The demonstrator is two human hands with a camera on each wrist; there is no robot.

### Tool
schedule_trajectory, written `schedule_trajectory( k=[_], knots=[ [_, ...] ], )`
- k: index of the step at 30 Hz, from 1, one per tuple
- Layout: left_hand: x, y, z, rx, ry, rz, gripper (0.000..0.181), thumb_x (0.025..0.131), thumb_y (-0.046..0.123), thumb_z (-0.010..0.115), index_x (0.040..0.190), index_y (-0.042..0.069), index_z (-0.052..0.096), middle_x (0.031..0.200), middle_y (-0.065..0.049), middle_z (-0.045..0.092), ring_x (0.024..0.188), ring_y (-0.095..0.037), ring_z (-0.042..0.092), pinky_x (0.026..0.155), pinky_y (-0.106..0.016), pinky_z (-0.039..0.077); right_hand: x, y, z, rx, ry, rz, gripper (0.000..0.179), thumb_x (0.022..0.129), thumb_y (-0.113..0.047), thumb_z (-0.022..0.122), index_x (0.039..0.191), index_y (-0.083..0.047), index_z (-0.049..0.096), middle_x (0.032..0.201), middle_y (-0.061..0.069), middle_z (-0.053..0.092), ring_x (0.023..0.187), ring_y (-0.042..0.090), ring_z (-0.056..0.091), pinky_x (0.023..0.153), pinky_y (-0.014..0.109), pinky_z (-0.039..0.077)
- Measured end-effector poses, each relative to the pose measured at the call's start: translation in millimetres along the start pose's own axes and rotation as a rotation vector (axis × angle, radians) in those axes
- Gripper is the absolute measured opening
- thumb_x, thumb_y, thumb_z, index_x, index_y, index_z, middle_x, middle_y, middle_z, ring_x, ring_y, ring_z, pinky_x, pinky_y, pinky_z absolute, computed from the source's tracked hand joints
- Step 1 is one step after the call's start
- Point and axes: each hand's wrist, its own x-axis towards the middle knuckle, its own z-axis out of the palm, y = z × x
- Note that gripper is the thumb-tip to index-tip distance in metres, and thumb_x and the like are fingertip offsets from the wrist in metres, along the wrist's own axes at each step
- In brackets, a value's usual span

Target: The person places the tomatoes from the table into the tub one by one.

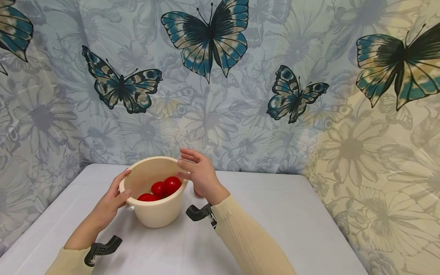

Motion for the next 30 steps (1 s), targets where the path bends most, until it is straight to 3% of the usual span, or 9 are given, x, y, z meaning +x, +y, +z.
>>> schedule_trajectory(
  k=[7,14,21,30],
  knots=[
    [-0.9,-1.2,-2.0,0.002,0.001,-0.007,0.070,0.104,0.024,0.052,0.160,0.020,0.011,0.162,-0.018,0.008,0.139,-0.051,0.026,0.100,-0.057,0.034,-7.2,8.3,-5.6,0.041,0.015,-0.010,0.044,0.096,-0.004,0.065,0.138,-0.004,0.055,0.139,0.016,0.050,0.132,0.043,0.043,0.087,0.053,0.051],
    [0.2,-1.0,-1.8,-0.012,-0.006,-0.010,0.070,0.104,0.024,0.052,0.160,0.020,0.011,0.162,-0.018,0.007,0.139,-0.050,0.027,0.102,-0.059,0.032,-51.0,46.9,-35.8,0.156,0.097,0.048,0.048,0.098,-0.005,0.062,0.143,-0.002,0.049,0.143,0.020,0.048,0.128,0.039,0.049,0.085,0.052,0.052],
    [0.4,0.6,-0.3,-0.007,-0.003,-0.013,0.069,0.105,0.023,0.052,0.160,0.020,0.011,0.162,-0.019,0.009,0.139,-0.050,0.028,0.101,-0.059,0.033,-84.1,71.0,-79.6,0.101,0.134,0.099,0.046,0.097,-0.007,0.063,0.141,-0.001,0.051,0.141,0.019,0.049,0.131,0.040,0.047,0.086,0.052,0.051],
    [-0.8,-1.9,0.7,-0.016,-0.013,0.003,0.067,0.105,0.021,0.049,0.160,0.019,0.011,0.162,-0.019,0.008,0.138,-0.050,0.029,0.101,-0.060,0.033,-95.8,84.2,-122.6,0.032,0.204,0.133,0.049,0.095,-0.004,0.064,0.142,0.003,0.050,0.147,0.026,0.040,0.132,0.041,0.044,0.089,0.050,0.051]
  ],
)
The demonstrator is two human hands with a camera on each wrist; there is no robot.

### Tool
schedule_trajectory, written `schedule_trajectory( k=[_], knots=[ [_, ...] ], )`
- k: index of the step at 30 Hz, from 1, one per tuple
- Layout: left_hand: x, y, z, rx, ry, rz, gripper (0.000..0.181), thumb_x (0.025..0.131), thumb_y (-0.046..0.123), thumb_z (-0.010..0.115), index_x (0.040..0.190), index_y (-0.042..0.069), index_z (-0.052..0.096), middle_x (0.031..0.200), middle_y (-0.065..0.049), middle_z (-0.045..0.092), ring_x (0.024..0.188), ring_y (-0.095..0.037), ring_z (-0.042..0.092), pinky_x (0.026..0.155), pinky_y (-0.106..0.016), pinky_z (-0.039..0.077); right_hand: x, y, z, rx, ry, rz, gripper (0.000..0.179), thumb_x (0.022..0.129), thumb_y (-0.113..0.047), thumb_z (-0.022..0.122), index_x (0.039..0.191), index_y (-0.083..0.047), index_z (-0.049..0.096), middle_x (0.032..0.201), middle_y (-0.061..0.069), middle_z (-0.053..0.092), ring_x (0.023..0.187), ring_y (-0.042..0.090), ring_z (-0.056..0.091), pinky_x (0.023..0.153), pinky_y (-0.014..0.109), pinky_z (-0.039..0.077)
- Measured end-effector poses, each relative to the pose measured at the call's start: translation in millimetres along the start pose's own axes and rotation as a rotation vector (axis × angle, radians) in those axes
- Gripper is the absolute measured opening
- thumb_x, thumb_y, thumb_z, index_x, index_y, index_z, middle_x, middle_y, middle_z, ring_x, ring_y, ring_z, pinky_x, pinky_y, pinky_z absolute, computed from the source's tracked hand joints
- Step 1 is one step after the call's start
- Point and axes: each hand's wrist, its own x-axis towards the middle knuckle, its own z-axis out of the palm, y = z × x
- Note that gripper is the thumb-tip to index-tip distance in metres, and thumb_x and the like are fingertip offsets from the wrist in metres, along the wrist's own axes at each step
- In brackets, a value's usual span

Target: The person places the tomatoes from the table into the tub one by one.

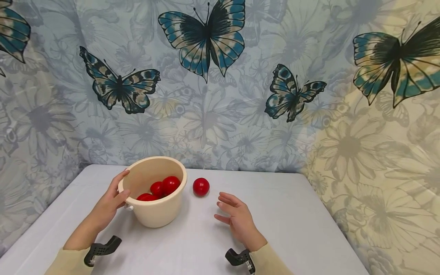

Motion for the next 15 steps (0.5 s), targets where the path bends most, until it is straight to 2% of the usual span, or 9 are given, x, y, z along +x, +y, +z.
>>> schedule_trajectory(
  k=[7,15],
  knots=[
    [0.7,-1.4,-0.6,-0.012,-0.001,-0.001,0.068,0.105,0.022,0.050,0.160,0.020,0.011,0.162,-0.019,0.008,0.137,-0.050,0.030,0.101,-0.060,0.033,19.1,20.2,-34.9,0.016,0.030,-0.005,0.056,0.097,-0.001,0.061,0.148,0.006,0.040,0.150,0.024,0.036,0.135,0.039,0.038,0.091,0.048,0.050],
    [0.6,1.6,-0.9,-0.010,0.002,-0.004,0.069,0.104,0.024,0.051,0.160,0.019,0.011,0.162,-0.019,0.008,0.138,-0.050,0.029,0.100,-0.058,0.034,30.2,23.9,-36.3,0.009,-0.014,-0.035,0.058,0.098,0.000,0.059,0.150,0.006,0.035,0.155,0.022,0.030,0.140,0.040,0.032,0.090,0.050,0.050]
  ],
)
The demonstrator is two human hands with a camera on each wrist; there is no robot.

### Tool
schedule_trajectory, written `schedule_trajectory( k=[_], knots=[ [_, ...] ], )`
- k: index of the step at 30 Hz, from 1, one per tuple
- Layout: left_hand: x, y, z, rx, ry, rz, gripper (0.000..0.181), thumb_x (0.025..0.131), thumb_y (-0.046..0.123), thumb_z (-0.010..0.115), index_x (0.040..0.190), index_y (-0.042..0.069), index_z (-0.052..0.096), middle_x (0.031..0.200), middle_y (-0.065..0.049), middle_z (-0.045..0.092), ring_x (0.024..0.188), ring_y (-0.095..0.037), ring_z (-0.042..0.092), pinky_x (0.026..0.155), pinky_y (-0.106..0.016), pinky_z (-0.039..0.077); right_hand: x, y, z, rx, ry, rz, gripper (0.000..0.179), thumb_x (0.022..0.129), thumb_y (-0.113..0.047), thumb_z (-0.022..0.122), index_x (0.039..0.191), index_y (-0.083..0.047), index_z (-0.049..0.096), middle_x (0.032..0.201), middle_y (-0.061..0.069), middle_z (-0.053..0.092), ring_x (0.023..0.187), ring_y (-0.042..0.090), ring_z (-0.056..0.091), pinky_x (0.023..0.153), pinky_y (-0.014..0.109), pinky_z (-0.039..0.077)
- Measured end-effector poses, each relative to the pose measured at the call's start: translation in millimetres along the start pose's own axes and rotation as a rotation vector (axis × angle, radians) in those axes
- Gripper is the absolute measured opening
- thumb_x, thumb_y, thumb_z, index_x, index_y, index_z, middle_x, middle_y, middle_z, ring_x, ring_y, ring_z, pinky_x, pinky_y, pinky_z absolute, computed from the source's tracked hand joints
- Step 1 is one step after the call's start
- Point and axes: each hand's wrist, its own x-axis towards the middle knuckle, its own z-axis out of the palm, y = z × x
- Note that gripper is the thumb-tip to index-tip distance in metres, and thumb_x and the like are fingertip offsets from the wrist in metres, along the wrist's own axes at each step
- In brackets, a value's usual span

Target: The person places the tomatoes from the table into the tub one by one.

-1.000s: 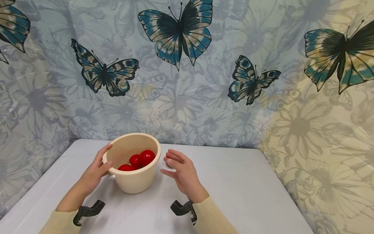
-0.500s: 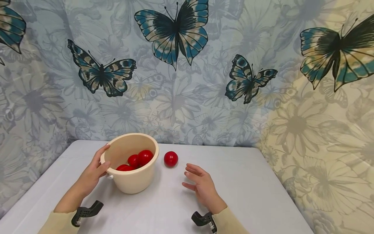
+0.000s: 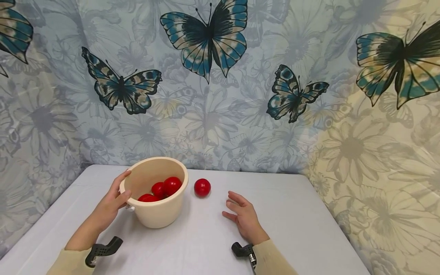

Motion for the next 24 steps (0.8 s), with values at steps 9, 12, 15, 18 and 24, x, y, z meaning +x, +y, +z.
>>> schedule_trajectory(
  k=[9,12,15,18,24],
  knots=[
    [1.4,0.6,1.5,0.006,-0.010,0.017,0.069,0.104,0.021,0.052,0.160,0.017,0.012,0.163,-0.017,0.007,0.139,-0.049,0.028,0.100,-0.054,0.033,21.9,5.7,13.7,0.008,-0.028,-0.035,0.060,0.096,0.000,0.061,0.151,0.005,0.035,0.159,0.019,0.026,0.141,0.040,0.029,0.090,0.050,0.050],
    [1.8,1.2,1.7,0.013,-0.011,0.018,0.068,0.104,0.020,0.051,0.160,0.017,0.012,0.162,-0.018,0.008,0.139,-0.049,0.028,0.101,-0.053,0.033,29.0,8.6,21.7,0.011,-0.022,-0.042,0.061,0.096,0.002,0.060,0.151,0.004,0.034,0.158,0.021,0.025,0.139,0.042,0.030,0.089,0.050,0.050],
    [2.3,1.5,1.7,0.023,-0.012,0.021,0.068,0.104,0.019,0.051,0.160,0.017,0.012,0.162,-0.018,0.009,0.138,-0.048,0.030,0.101,-0.052,0.034,36.4,11.8,29.4,-0.014,-0.009,-0.049,0.062,0.095,0.002,0.061,0.152,0.001,0.035,0.157,0.023,0.025,0.138,0.043,0.032,0.088,0.050,0.051],
    [2.5,1.6,1.7,0.031,-0.013,0.020,0.067,0.105,0.019,0.050,0.160,0.018,0.012,0.162,-0.018,0.010,0.138,-0.048,0.031,0.100,-0.050,0.036,43.3,14.2,36.3,-0.060,0.003,-0.046,0.063,0.094,0.001,0.064,0.152,-0.004,0.038,0.158,0.022,0.025,0.139,0.041,0.031,0.085,0.049,0.053],
    [0.7,1.8,0.6,0.021,-0.002,0.004,0.067,0.105,0.021,0.050,0.160,0.018,0.012,0.161,-0.019,0.010,0.138,-0.049,0.030,0.100,-0.056,0.034,52.3,15.7,46.0,-0.140,0.018,-0.012,0.065,0.092,-0.001,0.068,0.151,-0.013,0.044,0.156,0.021,0.028,0.139,0.039,0.034,0.082,0.047,0.054]
  ],
)
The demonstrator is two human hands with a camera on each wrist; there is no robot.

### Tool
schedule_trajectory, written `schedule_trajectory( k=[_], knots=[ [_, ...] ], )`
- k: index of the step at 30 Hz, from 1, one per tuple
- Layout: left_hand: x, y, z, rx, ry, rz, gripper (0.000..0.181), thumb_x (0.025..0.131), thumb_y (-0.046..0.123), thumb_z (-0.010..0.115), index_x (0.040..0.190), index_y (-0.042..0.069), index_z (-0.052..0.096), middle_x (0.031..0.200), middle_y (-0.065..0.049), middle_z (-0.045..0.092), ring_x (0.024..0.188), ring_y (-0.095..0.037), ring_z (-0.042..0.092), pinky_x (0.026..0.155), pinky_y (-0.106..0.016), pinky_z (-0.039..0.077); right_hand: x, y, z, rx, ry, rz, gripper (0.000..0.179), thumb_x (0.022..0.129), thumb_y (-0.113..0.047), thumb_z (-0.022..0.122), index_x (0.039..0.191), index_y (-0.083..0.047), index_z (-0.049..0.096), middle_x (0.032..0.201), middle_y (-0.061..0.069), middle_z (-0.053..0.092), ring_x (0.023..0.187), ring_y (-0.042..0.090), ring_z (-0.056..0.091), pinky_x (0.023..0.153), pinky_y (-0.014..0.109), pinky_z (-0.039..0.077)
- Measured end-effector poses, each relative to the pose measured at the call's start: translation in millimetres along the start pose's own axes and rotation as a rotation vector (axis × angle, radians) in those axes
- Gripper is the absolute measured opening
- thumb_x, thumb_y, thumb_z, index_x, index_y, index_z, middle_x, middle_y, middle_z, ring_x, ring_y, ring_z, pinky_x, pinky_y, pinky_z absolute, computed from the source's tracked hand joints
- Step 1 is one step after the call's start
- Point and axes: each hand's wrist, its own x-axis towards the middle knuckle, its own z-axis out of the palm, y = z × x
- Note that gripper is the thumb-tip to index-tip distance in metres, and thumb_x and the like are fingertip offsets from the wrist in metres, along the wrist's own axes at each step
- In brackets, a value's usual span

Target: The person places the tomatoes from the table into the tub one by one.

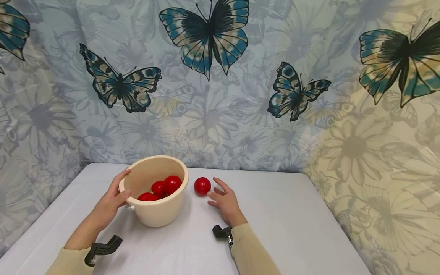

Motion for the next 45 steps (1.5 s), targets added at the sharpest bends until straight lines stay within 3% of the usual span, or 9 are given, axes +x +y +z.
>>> schedule_trajectory(
  k=[5,12,18,26,31,40,45],
  knots=[
    [-1.4,-0.9,-1.5,0.001,0.006,-0.004,0.067,0.105,0.021,0.050,0.160,0.018,0.012,0.161,-0.019,0.010,0.137,-0.049,0.031,0.100,-0.056,0.036,7.4,1.3,6.6,-0.026,-0.036,0.000,0.068,0.091,-0.002,0.070,0.152,-0.014,0.042,0.158,0.018,0.027,0.139,0.039,0.035,0.083,0.047,0.054],
    [-0.1,-3.7,-1.2,-0.019,-0.009,0.004,0.067,0.105,0.017,0.049,0.160,0.019,0.011,0.162,-0.017,0.008,0.137,-0.048,0.031,0.093,-0.026,0.042,21.3,4.2,18.8,-0.097,-0.029,-0.017,0.070,0.088,-0.004,0.075,0.150,-0.013,0.046,0.162,0.008,0.019,0.134,0.039,0.042,0.081,0.044,0.055],
    [-0.2,-3.2,-1.3,-0.004,-0.003,0.001,0.067,0.105,0.019,0.049,0.160,0.019,0.012,0.162,-0.018,0.009,0.137,-0.048,0.032,0.094,-0.029,0.042,26.8,3.7,25.7,-0.199,-0.022,-0.004,0.070,0.085,-0.005,0.078,0.149,-0.016,0.049,0.162,0.008,0.021,0.130,0.041,0.046,0.078,0.041,0.056],
    [0.8,-1.8,-1.2,-0.007,-0.008,0.005,0.067,0.105,0.023,0.050,0.160,0.020,0.011,0.161,-0.018,0.011,0.136,-0.048,0.033,0.096,-0.035,0.042,24.3,2.9,26.1,-0.334,0.043,-0.065,0.058,0.083,-0.002,0.078,0.137,-0.013,0.062,0.134,0.012,0.057,0.121,0.034,0.053,0.094,0.042,0.049],
    [0.0,-2.6,-0.3,-0.013,-0.008,-0.003,0.068,0.105,0.023,0.050,0.160,0.019,0.011,0.161,-0.018,0.010,0.137,-0.048,0.032,0.094,-0.030,0.042,25.2,8.8,22.1,-0.214,0.026,-0.069,0.060,0.082,0.004,0.077,0.138,-0.008,0.060,0.135,0.017,0.056,0.119,0.036,0.054,0.085,0.040,0.054],
    [0.6,-1.0,-1.0,-0.008,-0.002,0.001,0.068,0.105,0.023,0.050,0.160,0.019,0.010,0.161,-0.019,0.010,0.138,-0.048,0.030,0.101,-0.056,0.034,15.0,2.5,5.1,0.267,0.062,-0.030,0.064,0.093,-0.002,0.068,0.151,-0.006,0.041,0.145,0.020,0.040,0.122,0.039,0.052,0.085,0.043,0.054],
    [0.0,-1.0,0.0,-0.010,-0.003,-0.009,0.068,0.105,0.023,0.050,0.160,0.020,0.011,0.162,-0.018,0.010,0.137,-0.048,0.032,0.100,-0.050,0.037,0.3,-7.1,-7.8,0.411,0.055,0.021,0.066,0.095,-0.002,0.064,0.154,-0.008,0.035,0.147,0.017,0.038,0.117,0.034,0.056,0.088,0.040,0.053]
  ],
)
